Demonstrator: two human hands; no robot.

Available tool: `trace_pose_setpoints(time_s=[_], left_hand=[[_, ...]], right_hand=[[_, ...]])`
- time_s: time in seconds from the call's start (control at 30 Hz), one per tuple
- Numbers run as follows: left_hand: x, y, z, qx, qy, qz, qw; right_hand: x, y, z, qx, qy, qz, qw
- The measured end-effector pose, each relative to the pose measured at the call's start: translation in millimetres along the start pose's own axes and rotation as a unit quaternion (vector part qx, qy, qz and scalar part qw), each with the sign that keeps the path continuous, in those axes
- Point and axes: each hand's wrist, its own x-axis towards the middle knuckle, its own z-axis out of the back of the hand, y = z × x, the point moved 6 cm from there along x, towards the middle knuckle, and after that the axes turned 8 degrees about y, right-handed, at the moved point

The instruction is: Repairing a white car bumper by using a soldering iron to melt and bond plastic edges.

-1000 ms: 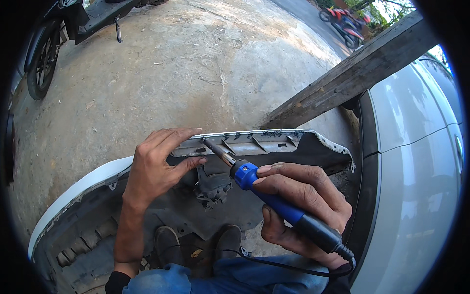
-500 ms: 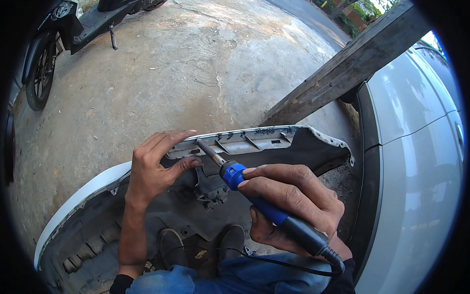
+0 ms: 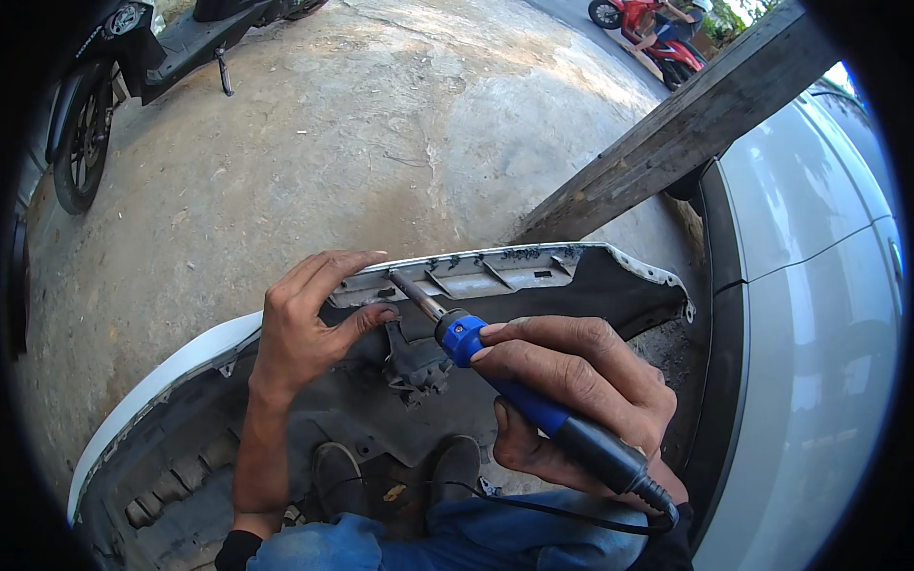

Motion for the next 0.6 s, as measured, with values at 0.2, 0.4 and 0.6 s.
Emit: trace_pose_setpoints(time_s=[0.2, 0.4, 0.6], left_hand=[[-0.3, -0.7, 2.5, 0.001, 0.003, 0.0, 1.0], [0.4, 0.5, 0.5, 0.008, -0.008, -0.015, 1.0], [-1.1, -0.5, 2.1, 0.015, -0.018, -0.025, 0.999]], right_hand=[[0.7, 1.4, 0.8, -0.003, 0.004, 0.015, 1.0], [1.0, 1.2, 1.1, -0.003, 0.008, 0.01, 1.0], [0.3, -0.9, -1.2, 0.013, 0.003, 0.013, 1.0]])
